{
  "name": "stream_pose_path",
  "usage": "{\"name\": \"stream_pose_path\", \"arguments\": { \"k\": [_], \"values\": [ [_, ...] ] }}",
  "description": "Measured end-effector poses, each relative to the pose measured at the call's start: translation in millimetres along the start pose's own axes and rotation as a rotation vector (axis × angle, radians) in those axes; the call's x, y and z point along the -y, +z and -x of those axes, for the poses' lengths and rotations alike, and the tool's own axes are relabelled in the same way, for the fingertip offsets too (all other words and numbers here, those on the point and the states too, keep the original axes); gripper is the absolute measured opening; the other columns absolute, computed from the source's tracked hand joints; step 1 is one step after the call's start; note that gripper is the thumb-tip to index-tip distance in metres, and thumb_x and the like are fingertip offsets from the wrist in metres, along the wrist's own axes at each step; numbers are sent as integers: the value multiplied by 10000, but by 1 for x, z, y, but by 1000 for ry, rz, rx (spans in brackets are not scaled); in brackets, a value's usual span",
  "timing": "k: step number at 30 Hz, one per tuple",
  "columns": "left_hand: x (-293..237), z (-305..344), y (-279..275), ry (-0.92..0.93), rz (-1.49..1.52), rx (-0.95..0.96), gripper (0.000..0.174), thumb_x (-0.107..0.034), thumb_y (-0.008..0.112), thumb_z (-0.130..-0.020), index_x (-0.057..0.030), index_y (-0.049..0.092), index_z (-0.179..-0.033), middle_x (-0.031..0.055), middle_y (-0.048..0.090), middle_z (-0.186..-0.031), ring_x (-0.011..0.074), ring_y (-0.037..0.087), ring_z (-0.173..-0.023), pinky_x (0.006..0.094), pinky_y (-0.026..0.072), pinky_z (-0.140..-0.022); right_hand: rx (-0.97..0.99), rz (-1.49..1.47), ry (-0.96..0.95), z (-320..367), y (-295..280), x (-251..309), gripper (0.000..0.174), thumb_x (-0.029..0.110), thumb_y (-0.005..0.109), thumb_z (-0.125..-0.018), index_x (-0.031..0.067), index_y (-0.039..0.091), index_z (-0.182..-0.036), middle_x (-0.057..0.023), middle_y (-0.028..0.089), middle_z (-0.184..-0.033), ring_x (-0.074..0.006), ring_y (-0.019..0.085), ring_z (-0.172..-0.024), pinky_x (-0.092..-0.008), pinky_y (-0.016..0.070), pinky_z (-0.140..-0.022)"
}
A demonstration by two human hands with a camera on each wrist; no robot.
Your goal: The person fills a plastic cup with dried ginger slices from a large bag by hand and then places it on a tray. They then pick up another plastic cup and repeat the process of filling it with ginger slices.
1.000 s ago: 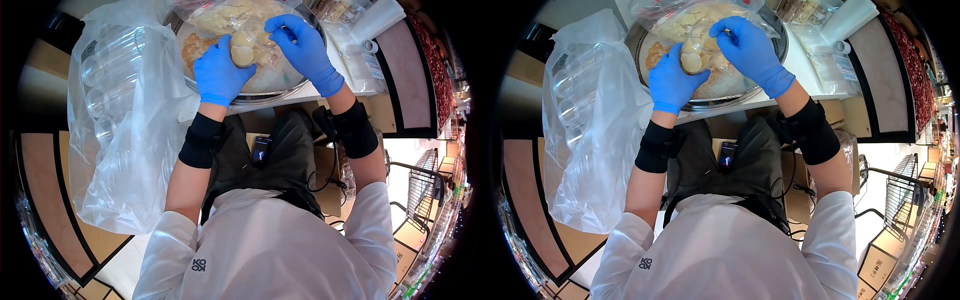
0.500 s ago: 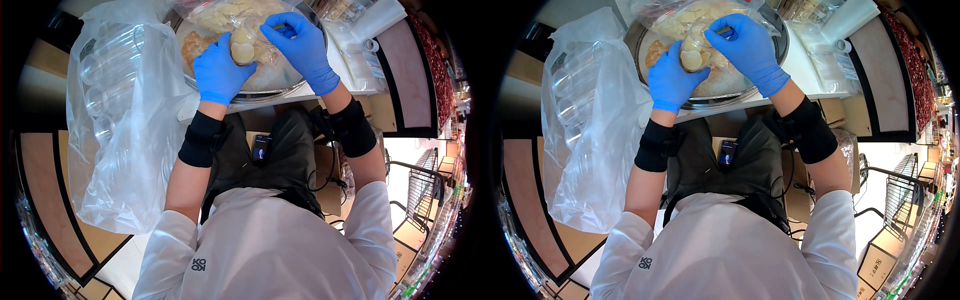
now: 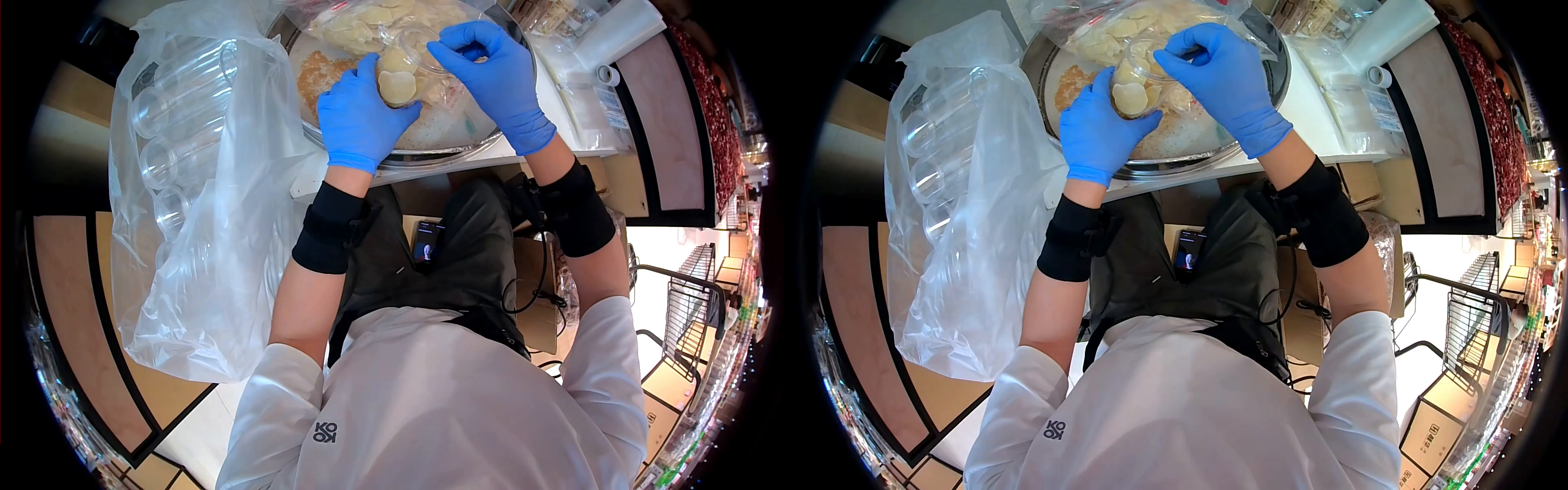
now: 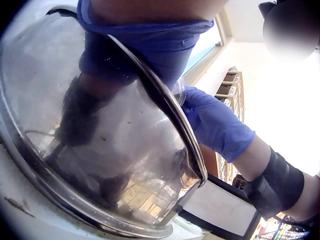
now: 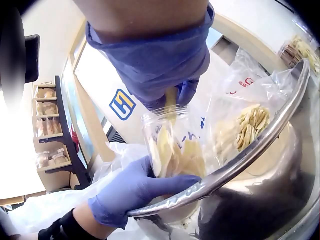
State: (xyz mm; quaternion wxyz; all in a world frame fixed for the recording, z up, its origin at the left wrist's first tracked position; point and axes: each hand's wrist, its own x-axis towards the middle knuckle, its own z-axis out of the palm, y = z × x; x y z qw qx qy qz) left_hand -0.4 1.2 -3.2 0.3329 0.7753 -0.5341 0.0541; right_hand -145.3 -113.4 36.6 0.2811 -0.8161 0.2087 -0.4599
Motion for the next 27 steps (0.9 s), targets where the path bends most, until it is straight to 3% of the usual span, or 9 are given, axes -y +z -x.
{"name": "stream_pose_path", "arguments": {
  "k": [5, 8, 15, 18, 21, 24, 26, 27],
  "values": [
    [0, 0, 0, 1, 3, -4, 849, -506, 822, -595, -51, 548, -1258, 188, 656, -1043, 315, 663, -908, 398, 529, -787, 22, -89, 142, 0, -3, 8, 180, 134, 776, -804, 46, 690, -936, 18, 674, -840, -30, 590, -732, -183, 489, -680],
    [0, 0, 1, -1, 13, -18, 847, -503, 824, -593, -52, 549, -1255, 186, 656, -1044, 316, 663, -906, 399, 529, -786, -37, -171, 91, -1, 1, 4, 222, 197, 781, -793, 34, 698, -918, 9, 661, -775, -30, 577, -663, -179, 486, -619],
    [1, 0, 2, 16, 11, -20, 841, -499, 825, -596, -53, 550, -1254, 187, 656, -1042, 316, 665, -901, 397, 531, -780, -27, -126, 131, 0, 0, 6, 234, 209, 777, -797, 33, 696, -927, 5, 667, -783, -30, 575, -660, -179, 479, -608],
    [4, 1, 6, 36, 16, -44, 784, -482, 811, -613, -105, 519, -1235, 159, 637, -946, 315, 652, -848, 416, 483, -739, -18, -120, 167, -1, 0, 6, 219, 214, 759, -810, 47, 697, -939, 7, 663, -788, -33, 575, -684, -183, 479, -617],
    [5, 1, 7, 42, 12, -56, 781, -483, 811, -614, -108, 520, -1234, 158, 635, -940, 312, 652, -838, 412, 480, -735, -4, -106, 123, -2, 2, -1, 246, 211, 737, -828, 56, 680, -1010, -8, 665, -845, -39, 579, -718, -192, 486, -640],
    [5, 0, 7, 50, 17, -61, 780, -486, 810, -614, -107, 522, -1232, 159, 635, -932, 311, 652, -827, 410, 481, -732, -3, -275, 134, -2, 2, -3, 310, 210, 727, -834, 62, 649, -1095, -25, 666, -930, -58, 590, -741, -213, 497, -660],
    [5, 0, 7, 53, 5, -56, 774, -483, 813, -612, -104, 527, -1223, 160, 637, -923, 312, 653, -820, 411, 485, -726, 172, -203, 278, -4, -6, 7, 351, 118, 695, -873, 27, 574, -1190, -43, 659, -1051, -86, 639, -887, -202, 514, -752],
    [5, 0, 7, 52, 4, -56, 774, -483, 813, -612, -104, 527, -1223, 160, 637, -923, 312, 653, -820, 411, 485, -726, 173, -203, 278, -4, -6, 7, 351, 118, 695, -873, 27, 574, -1190, -43, 659, -1051, -86, 639, -887, -202, 514, -752]
  ]
}}
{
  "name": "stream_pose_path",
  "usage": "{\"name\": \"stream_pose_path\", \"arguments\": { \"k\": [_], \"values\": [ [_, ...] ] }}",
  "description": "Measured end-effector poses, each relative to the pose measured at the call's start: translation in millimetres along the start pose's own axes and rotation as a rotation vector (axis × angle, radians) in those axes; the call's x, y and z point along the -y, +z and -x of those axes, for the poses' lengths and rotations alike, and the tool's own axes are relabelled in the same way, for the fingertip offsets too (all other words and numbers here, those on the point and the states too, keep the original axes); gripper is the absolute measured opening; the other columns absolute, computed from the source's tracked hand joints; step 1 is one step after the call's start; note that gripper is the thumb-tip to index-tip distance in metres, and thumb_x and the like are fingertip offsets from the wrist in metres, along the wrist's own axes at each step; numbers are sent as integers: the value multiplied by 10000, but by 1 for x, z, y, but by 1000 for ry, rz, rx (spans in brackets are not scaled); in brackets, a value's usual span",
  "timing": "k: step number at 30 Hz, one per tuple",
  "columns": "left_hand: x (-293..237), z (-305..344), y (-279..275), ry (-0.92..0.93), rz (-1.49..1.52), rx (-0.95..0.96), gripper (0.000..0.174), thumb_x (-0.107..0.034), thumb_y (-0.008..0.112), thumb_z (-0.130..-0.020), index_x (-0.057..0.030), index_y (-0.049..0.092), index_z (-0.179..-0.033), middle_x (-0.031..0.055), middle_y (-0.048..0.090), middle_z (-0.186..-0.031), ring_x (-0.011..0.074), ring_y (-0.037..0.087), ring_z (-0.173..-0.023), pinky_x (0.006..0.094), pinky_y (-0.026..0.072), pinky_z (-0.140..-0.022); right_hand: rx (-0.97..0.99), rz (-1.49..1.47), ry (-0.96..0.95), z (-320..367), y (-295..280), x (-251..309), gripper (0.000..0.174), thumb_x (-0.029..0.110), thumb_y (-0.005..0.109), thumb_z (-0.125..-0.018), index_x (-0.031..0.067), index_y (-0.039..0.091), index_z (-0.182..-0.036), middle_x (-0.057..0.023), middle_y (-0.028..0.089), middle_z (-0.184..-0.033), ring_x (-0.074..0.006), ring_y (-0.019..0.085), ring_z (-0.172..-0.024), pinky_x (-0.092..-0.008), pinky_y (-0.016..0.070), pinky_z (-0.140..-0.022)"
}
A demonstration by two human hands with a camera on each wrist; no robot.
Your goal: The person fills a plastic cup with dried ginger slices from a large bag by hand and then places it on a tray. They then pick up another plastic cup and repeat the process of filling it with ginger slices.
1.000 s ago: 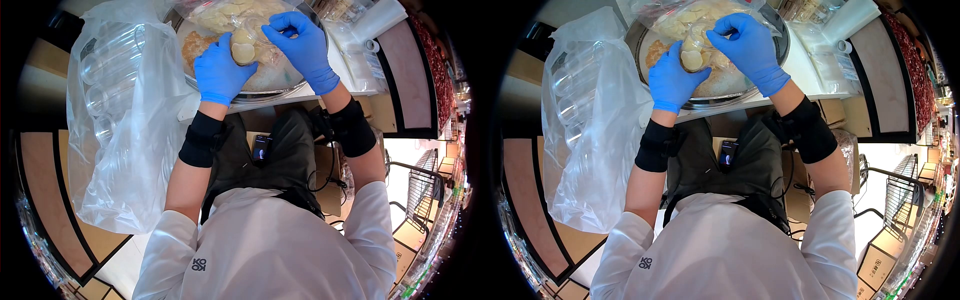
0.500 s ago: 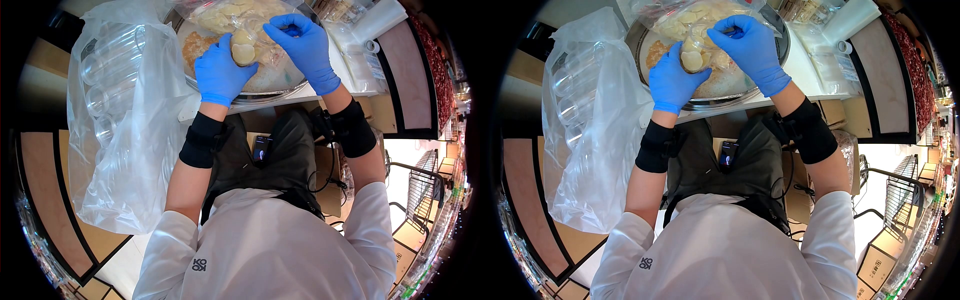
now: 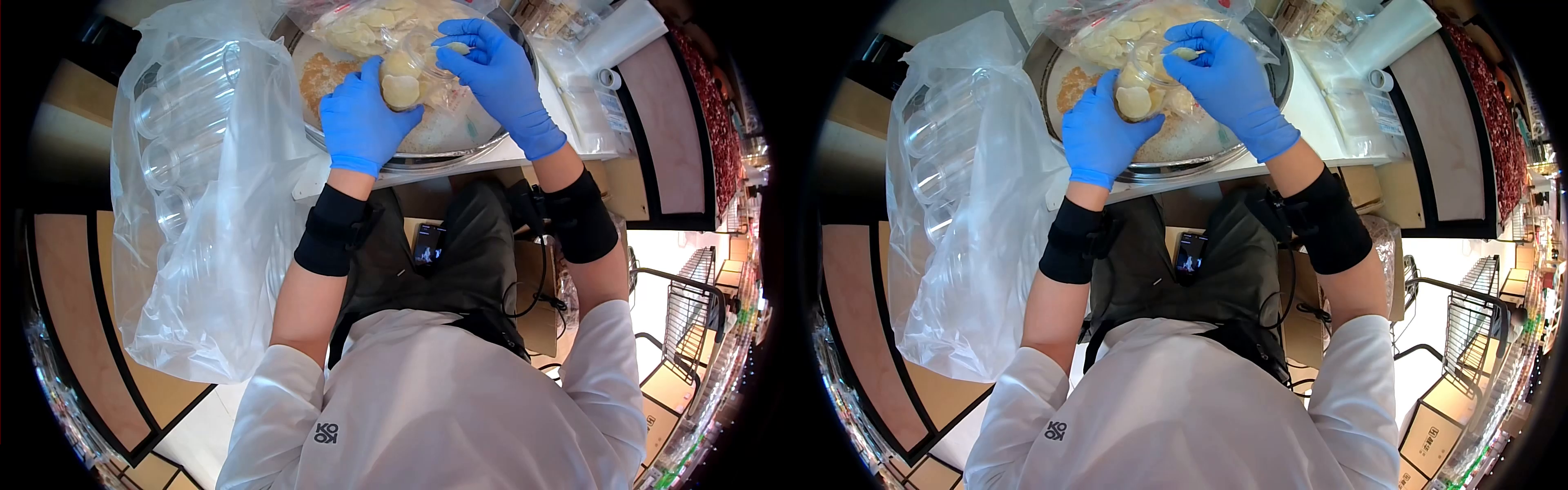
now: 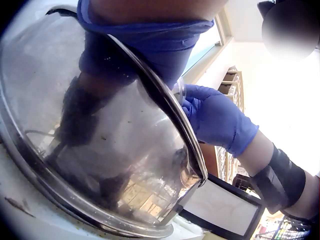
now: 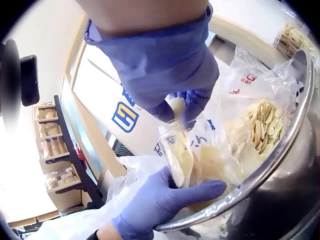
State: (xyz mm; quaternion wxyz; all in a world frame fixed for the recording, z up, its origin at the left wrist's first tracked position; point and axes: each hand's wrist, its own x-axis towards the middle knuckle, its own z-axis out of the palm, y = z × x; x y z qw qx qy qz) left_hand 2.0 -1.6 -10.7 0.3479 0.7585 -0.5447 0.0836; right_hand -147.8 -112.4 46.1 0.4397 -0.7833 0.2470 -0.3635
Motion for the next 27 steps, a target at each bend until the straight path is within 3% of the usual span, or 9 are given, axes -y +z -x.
{"name": "stream_pose_path", "arguments": {
  "k": [2, 6, 9, 17, 27],
  "values": [
    [-1, 0, 0, -14, 1, 1, 767, -479, 815, -611, -100, 531, -1215, 161, 637, -917, 312, 654, -816, 410, 489, -721, 24, -130, -73, -2, 0, 0, 308, 157, 700, -859, 34, 629, -1132, -39, 667, -1014, -88, 626, -854, -234, 527, -778],
    [-3, -2, -3, -15, 16, -5, 763, -477, 816, -612, -98, 534, -1210, 161, 637, -919, 309, 655, -818, 410, 489, -721, 85, -179, -15, -3, -8, 1, 294, 126, 685, -870, 21, 628, -1139, -42, 664, -1044, -94, 626, -918, -233, 523, -824],
    [-4, -2, -6, -50, 6, 63, 831, -494, 823, -604, -64, 547, -1260, 185, 656, -1036, 314, 665, -899, 398, 529, -779, 128, -129, 14, -1, -10, 4, 295, 121, 689, -867, 25, 635, -1140, -46, 661, -1065, -101, 630, -933, -229, 521, -823],
    [-4, -2, -5, -48, -16, 61, 837, -505, 817, -609, -62, 545, -1264, 186, 655, -1038, 314, 664, -907, 401, 525, -785, 88, -93, 4, -2, -7, -2, 200, 96, 660, -862, 47, 687, -1054, 2, 657, -825, -66, 583, -693, -222, 500, -664],
    [-3, -3, -5, -40, -14, 51, 821, -502, 819, -608, -72, 546, -1252, 180, 657, -1035, 313, 665, -903, 407, 524, -774, 29, 1, -48, -2, 0, -5, 234, 57, 624, -835, 63, 685, -1060, -4, 668, -884, -64, 575, -709, -222, 496, -679]
  ]
}}
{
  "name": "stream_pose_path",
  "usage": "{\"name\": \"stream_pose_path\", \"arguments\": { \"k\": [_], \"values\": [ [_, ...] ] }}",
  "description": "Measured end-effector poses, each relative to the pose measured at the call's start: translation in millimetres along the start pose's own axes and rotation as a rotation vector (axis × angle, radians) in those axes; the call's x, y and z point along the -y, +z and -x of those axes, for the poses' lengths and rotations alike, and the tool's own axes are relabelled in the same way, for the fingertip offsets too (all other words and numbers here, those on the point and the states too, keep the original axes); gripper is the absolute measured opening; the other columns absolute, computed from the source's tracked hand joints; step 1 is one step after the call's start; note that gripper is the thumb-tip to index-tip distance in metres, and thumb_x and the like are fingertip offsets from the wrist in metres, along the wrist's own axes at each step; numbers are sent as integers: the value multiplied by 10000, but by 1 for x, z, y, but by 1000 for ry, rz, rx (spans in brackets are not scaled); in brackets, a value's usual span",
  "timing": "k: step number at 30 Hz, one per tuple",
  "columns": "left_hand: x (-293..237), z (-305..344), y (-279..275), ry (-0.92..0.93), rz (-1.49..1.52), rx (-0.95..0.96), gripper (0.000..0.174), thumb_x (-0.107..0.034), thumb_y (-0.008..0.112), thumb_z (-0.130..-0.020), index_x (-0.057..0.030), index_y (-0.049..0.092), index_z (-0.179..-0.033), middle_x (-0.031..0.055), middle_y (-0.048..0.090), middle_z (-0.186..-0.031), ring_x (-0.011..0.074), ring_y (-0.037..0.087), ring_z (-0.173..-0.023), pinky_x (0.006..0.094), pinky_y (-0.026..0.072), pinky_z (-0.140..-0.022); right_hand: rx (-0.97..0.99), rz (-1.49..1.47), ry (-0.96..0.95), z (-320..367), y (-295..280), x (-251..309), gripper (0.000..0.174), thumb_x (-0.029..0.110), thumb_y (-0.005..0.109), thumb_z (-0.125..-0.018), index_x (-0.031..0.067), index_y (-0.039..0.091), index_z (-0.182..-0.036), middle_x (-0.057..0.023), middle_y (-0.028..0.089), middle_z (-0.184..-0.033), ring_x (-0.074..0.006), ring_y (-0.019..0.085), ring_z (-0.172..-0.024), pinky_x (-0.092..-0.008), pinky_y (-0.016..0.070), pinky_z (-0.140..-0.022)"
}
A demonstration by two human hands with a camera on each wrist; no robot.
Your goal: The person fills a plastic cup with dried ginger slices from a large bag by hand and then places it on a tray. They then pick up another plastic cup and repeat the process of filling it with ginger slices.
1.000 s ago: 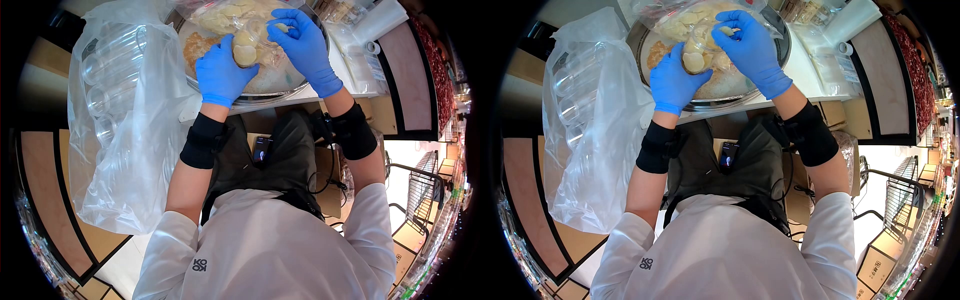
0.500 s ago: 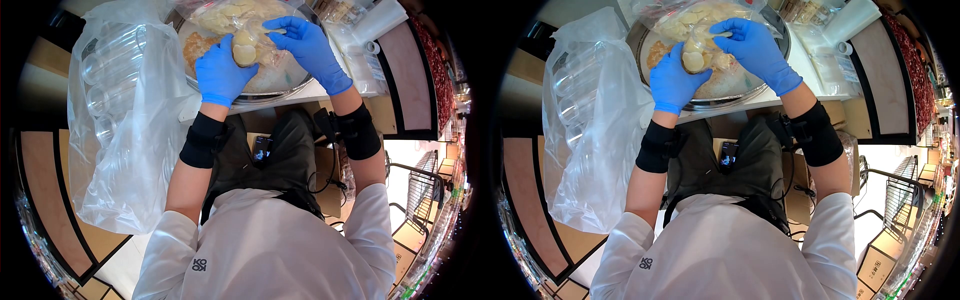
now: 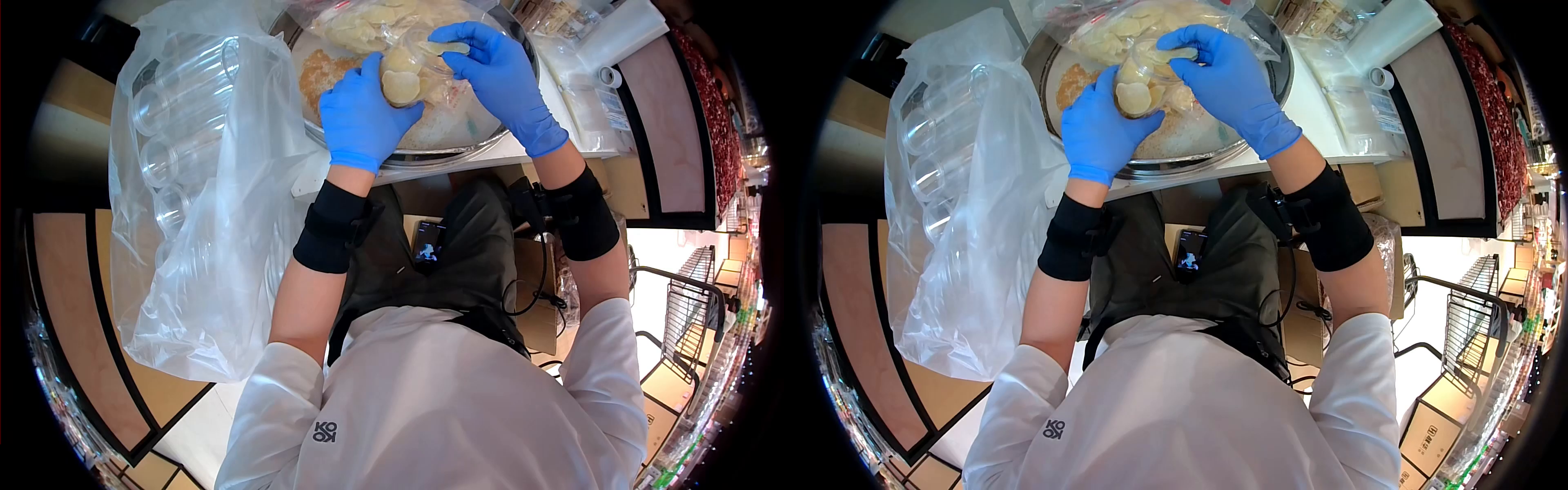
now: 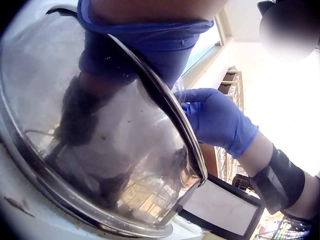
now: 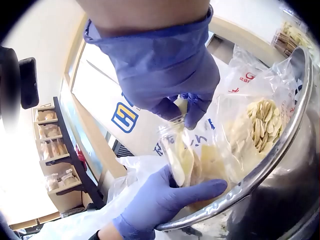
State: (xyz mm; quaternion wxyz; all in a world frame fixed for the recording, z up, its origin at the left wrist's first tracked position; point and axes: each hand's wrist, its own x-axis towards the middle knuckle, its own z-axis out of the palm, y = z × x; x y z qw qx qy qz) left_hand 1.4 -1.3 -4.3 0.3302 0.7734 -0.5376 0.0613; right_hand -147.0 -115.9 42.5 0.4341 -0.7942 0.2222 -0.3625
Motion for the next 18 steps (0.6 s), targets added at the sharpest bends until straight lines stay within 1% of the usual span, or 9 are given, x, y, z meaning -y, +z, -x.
{"name": "stream_pose_path", "arguments": {
  "k": [2, 3, 5, 9, 12, 14, 18],
  "values": [
    [0, 0, 0, -4, 11, 5, 816, -495, 820, -608, -74, 546, -1252, 182, 656, -1034, 316, 664, -902, 407, 525, -776, -15, -48, -25, 0, 1, 1, 238, 53, 642, -827, 54, 677, -1062, -15, 684, -947, -68, 586, -740, -220, 495, -703],
    [0, 0, 0, -4, 11, 5, 816, -495, 820, -608, -74, 546, -1252, 182, 656, -1034, 316, 664, -902, 407, 525, -776, -15, -48, -25, 0, 0, 0, 238, 53, 642, -827, 54, 677, -1062, -15, 684, -947, -68, 586, -740, -220, 495, -703],
    [-1, 0, 0, 1, 20, -7, 812, -488, 821, -608, -78, 547, -1252, 183, 656, -1034, 319, 664, -901, 407, 526, -778, -5, -10, -102, -1, -1, -1, 250, 61, 675, -817, 50, 671, -1067, -22, 694, -990, -77, 602, -773, -223, 497, -732],
    [-1, 0, -1, 2, 15, -8, 814, -484, 822, -605, -80, 544, -1255, 182, 656, -1031, 317, 664, -895, 404, 525, -774, 2, -79, -108, 0, -4, 5, 237, 82, 705, -812, 47, 677, -1045, -26, 698, -986, -84, 620, -801, -230, 504, -752],
    [-2, 0, -1, -9, -30, 21, 820, -481, 822, -602, -81, 537, -1260, 177, 657, -1023, 314, 665, -885, 402, 525, -765, 10, 0, -101, 3, -5, 13, 221, 114, 727, -810, 40, 689, -1015, -31, 702, -971, -89, 636, -815, -239, 514, -768],
    [0, 1, 1, 7, -14, -15, 824, -480, 822, -596, -83, 535, -1259, 173, 658, -1012, 312, 665, -876, 402, 522, -758, 53, 104, -79, 4, -5, 21, 230, 152, 747, -805, 31, 696, -994, -34, 700, -934, -97, 643, -811, -243, 518, -770],
    [-1, 0, 0, -2, -30, 4, 824, -478, 821, -593, -83, 535, -1256, 170, 657, -994, 312, 665, -868, 407, 518, -753, 80, 106, -70, 6, -7, 31, 275, 193, 773, -791, 25, 696, -996, -33, 691, -906, -104, 643, -805, -246, 517, -769]
  ]
}}
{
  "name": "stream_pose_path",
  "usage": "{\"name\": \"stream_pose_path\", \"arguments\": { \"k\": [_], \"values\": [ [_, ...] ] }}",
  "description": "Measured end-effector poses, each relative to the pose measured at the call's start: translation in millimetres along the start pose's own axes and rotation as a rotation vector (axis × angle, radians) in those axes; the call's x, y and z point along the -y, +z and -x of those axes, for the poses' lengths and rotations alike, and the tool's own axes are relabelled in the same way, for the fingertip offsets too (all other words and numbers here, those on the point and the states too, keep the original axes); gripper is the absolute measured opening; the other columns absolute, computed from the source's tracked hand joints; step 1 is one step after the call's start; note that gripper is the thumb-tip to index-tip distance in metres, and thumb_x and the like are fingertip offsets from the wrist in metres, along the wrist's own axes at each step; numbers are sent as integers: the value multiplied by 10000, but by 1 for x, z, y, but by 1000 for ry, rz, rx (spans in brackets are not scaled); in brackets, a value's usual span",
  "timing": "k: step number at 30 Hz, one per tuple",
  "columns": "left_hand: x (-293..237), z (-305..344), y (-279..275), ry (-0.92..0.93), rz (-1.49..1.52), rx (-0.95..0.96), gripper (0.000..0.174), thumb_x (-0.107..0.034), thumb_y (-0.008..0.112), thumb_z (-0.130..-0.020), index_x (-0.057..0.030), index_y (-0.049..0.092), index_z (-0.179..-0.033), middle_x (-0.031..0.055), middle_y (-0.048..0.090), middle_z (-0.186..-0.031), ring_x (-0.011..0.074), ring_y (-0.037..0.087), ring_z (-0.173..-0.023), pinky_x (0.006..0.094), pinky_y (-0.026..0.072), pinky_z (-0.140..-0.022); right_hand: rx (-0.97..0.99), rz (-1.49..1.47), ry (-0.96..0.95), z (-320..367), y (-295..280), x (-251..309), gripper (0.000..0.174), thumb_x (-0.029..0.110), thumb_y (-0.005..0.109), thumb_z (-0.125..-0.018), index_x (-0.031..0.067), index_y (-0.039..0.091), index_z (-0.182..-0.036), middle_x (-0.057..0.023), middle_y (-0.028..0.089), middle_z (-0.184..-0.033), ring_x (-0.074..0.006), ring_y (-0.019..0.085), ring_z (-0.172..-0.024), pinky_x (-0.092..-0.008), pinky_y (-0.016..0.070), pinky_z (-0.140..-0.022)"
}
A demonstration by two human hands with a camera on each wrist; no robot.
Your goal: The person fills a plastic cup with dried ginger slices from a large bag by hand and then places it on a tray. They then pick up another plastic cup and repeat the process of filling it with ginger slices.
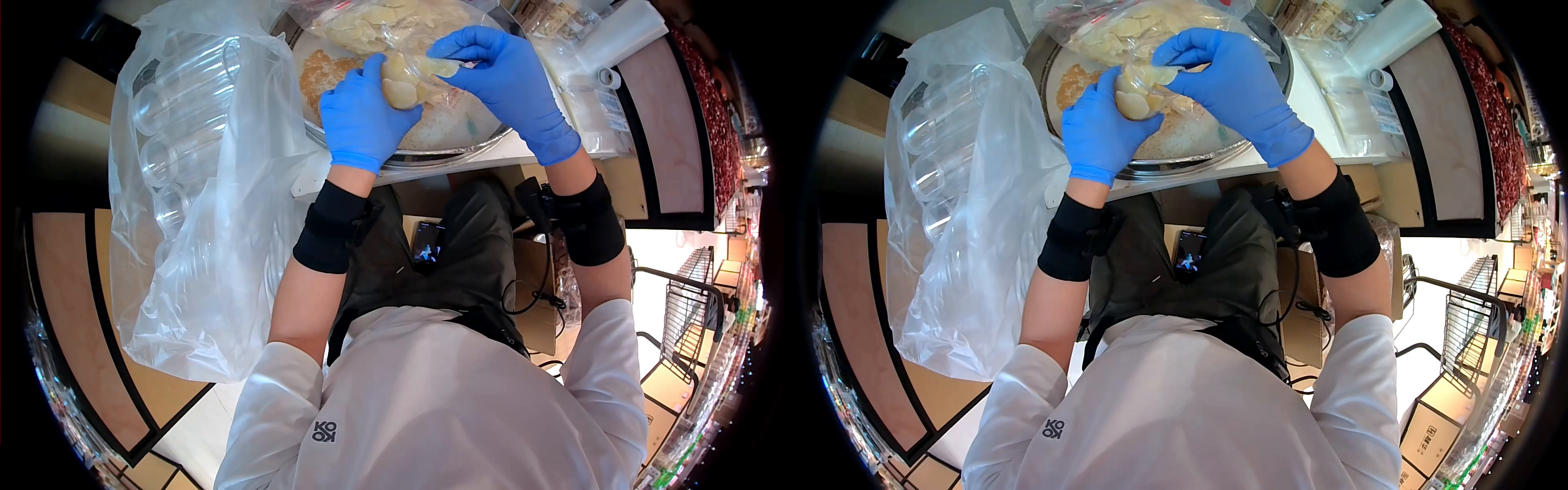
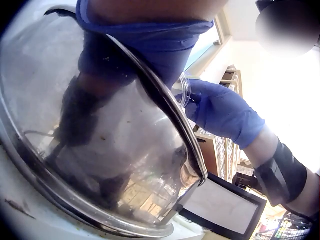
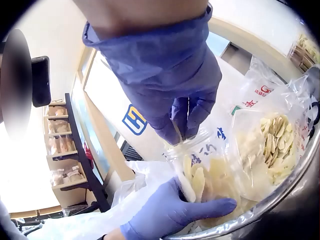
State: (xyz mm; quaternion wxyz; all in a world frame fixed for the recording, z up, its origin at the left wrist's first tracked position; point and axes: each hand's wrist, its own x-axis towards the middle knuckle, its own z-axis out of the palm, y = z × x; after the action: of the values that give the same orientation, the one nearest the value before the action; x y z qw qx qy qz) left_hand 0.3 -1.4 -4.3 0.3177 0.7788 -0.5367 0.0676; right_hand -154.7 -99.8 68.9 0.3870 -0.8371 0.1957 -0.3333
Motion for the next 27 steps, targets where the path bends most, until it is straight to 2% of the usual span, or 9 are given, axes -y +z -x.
{"name": "stream_pose_path", "arguments": {
  "k": [3, 5, 8, 14, 18, 20, 23, 27],
  "values": [
    [0, 0, 0, -1, -4, 1, 822, -473, 821, -590, -85, 533, -1255, 170, 654, -978, 311, 664, -858, 409, 513, -749, 15, 32, 4, 0, -1, 2, 306, 229, 782, -786, 23, 695, -995, -33, 683, -884, -109, 638, -792, -250, 517, -762],
    [0, 0, 0, 6, -23, -11, 815, -466, 819, -592, -88, 531, -1255, 170, 652, -972, 310, 663, -849, 409, 511, -747, 12, 139, -92, -1, 0, 3, 329, 261, 783, -785, 23, 694, -994, -39, 683, -880, -112, 640, -786, -254, 521, -749],
    [2, 1, 2, 23, -27, -38, 812, -460, 819, -593, -90, 531, -1255, 173, 650, -976, 312, 663, -849, 409, 511, -749, 16, 182, -107, -2, -1, 0, 335, 278, 780, -788, 21, 694, -985, -44, 683, -859, -117, 644, -777, -252, 524, -735],
    [3, 1, 3, 32, 4, -48, 811, -437, 827, -589, -87, 529, -1257, 176, 650, -983, 317, 661, -852, 405, 513, -760, -39, 214, -143, 0, 1, -4, 299, 261, 784, -783, 32, 699, -957, -45, 691, -839, -118, 643, -752, -255, 522, -707],
    [2, 1, 3, 32, 11, -53, 802, -425, 830, -587, -88, 533, -1252, 177, 651, -992, 317, 662, -856, 403, 514, -765, -56, 90, -117, 0, 4, -8, 284, 248, 787, -780, 40, 697, -951, -46, 691, -837, -114, 642, -735, -252, 524, -696],
    [2, 0, 2, 26, 10, -44, 795, -417, 831, -586, -90, 537, -1248, 172, 652, -1005, 317, 661, -867, 403, 516, -766, -112, 232, -152, -1, 3, -7, 263, 230, 782, -786, 50, 691, -955, -44, 686, -819, -108, 645, -729, -247, 522, -687],
    [2, 1, 2, 32, 16, -54, 791, -411, 831, -585, -100, 537, -1251, 164, 652, -1014, 318, 657, -885, 409, 508, -769, -182, 190, -84, 1, 1, -18, 262, 224, 776, -792, 60, 684, -973, -40, 683, -805, -104, 629, -703, -244, 509, -658],
    [2, 1, 4, 32, -10, -50, 789, -412, 829, -591, -114, 535, -1259, 160, 650, -1027, 316, 652, -901, 417, 494, -776, -215, 245, -61, 4, 1, -7, 277, 236, 775, -794, 63, 680, -988, -27, 670, -782, -99, 588, -653, -237, 484, -622]
  ]
}}
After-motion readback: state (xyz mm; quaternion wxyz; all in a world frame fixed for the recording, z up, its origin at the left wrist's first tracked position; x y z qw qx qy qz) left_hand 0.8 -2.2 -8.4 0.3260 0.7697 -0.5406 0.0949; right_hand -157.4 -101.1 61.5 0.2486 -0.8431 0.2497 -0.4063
